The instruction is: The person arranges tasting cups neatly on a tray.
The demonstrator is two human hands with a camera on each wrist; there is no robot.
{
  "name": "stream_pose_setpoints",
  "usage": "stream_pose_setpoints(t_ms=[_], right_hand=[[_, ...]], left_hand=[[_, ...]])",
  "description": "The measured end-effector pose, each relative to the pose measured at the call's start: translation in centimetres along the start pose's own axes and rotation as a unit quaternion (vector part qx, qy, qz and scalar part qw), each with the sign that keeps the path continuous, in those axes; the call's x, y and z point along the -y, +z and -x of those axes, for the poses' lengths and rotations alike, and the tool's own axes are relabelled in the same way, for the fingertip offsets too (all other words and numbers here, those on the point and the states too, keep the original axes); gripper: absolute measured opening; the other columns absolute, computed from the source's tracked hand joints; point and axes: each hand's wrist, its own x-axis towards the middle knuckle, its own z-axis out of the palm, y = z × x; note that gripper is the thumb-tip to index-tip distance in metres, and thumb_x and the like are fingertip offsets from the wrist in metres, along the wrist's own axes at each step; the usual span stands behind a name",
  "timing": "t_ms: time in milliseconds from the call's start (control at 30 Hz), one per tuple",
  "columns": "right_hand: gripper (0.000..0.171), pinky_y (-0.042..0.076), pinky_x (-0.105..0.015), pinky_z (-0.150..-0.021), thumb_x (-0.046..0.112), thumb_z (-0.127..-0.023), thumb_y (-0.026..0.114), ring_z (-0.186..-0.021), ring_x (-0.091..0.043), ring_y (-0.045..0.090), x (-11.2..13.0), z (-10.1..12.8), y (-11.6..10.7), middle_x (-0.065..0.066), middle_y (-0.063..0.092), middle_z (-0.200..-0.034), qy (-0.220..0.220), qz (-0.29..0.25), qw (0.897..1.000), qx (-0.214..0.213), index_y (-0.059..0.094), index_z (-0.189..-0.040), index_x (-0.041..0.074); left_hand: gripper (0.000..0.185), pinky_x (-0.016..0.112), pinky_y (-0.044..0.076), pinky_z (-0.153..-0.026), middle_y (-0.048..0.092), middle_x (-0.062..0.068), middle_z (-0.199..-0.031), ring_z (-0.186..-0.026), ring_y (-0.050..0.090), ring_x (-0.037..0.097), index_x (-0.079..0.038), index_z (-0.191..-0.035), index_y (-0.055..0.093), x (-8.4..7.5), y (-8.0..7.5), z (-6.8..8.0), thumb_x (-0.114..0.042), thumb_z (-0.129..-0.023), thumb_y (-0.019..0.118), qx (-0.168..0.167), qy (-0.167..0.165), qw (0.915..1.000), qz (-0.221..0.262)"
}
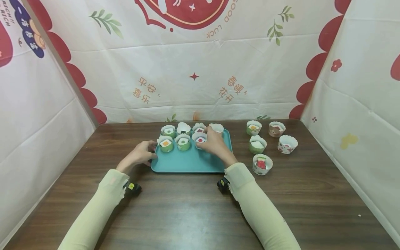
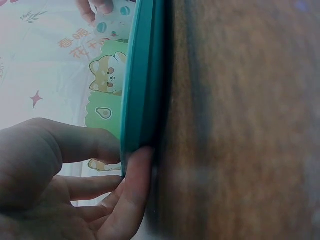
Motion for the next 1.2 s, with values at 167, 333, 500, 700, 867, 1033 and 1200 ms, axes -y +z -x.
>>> stream_pose_setpoints(t_ms=[167,333,500,700,867,1033,1200], right_hand=[[0.056,0.044,-0.030,-0.071,0.029,-0.087,0.079,-0.085,-0.025,0.056,-0.27,-0.03,0.36,-0.017,0.069,-0.104,0.010,0.011,1.000,0.013,0.055,-0.129,0.000],[0.054,0.043,-0.029,-0.069,0.028,-0.088,0.079,-0.083,-0.023,0.057,-0.42,0.00,0.61,-0.017,0.070,-0.105,0.014,0.013,1.000,0.023,0.055,-0.128,0.000],[0.054,0.044,-0.031,-0.071,0.028,-0.089,0.079,-0.086,-0.025,0.056,-0.51,0.01,0.66,-0.018,0.070,-0.109,0.019,0.012,0.999,0.027,0.055,-0.130,0.000],[0.062,0.046,-0.035,-0.077,0.031,-0.091,0.077,-0.093,-0.028,0.057,-0.63,0.04,0.56,-0.020,0.068,-0.115,0.027,0.015,0.999,0.038,0.052,-0.139,0.000],[0.067,0.046,-0.035,-0.078,0.032,-0.091,0.078,-0.095,-0.027,0.056,-0.70,0.06,0.49,-0.020,0.065,-0.115,0.035,0.003,0.999,0.042,0.049,-0.143,0.000],[0.067,0.045,-0.034,-0.077,0.029,-0.090,0.078,-0.095,-0.028,0.056,-0.70,0.05,0.43,-0.020,0.064,-0.114,0.035,-0.002,0.998,0.042,0.048,-0.143,0.000],[0.064,0.045,-0.032,-0.074,0.028,-0.091,0.077,-0.091,-0.026,0.055,-0.66,-0.09,0.44,-0.017,0.064,-0.110,0.032,0.001,0.999,0.044,0.048,-0.142,0.001]], left_hand=[[0.066,0.034,0.064,-0.061,0.059,0.026,-0.130,-0.096,0.068,0.028,0.004,-0.152,0.042,0.01,0.06,0.00,0.000,-0.090,0.063,0.000,0.000,1.0000,0.000],[0.066,0.034,0.064,-0.061,0.059,0.027,-0.131,-0.097,0.069,0.029,0.004,-0.152,0.042,-0.06,0.12,0.10,0.000,-0.090,0.063,0.001,0.001,1.0000,-0.001],[0.066,0.033,0.064,-0.061,0.059,0.026,-0.131,-0.096,0.069,0.028,0.003,-0.153,0.042,-0.08,0.16,0.09,0.000,-0.090,0.063,0.001,0.000,1.0000,0.000],[0.063,0.035,0.064,-0.060,0.061,0.026,-0.129,-0.096,0.069,0.029,0.004,-0.151,0.044,0.13,0.25,0.00,0.000,-0.091,0.063,0.001,0.005,1.0000,0.007],[0.064,0.035,0.064,-0.060,0.061,0.026,-0.129,-0.097,0.070,0.030,0.004,-0.151,0.044,0.22,0.22,-0.04,-0.001,-0.091,0.063,0.000,0.005,1.0000,0.007],[0.063,0.035,0.064,-0.061,0.060,0.025,-0.130,-0.098,0.069,0.030,0.003,-0.152,0.044,0.14,0.15,-0.02,-0.001,-0.092,0.063,0.001,0.000,1.0000,0.007],[0.064,0.034,0.064,-0.061,0.059,0.025,-0.130,-0.099,0.068,0.030,0.003,-0.152,0.042,0.25,0.14,-0.11,-0.002,-0.092,0.063,0.002,0.002,1.0000,0.003]])
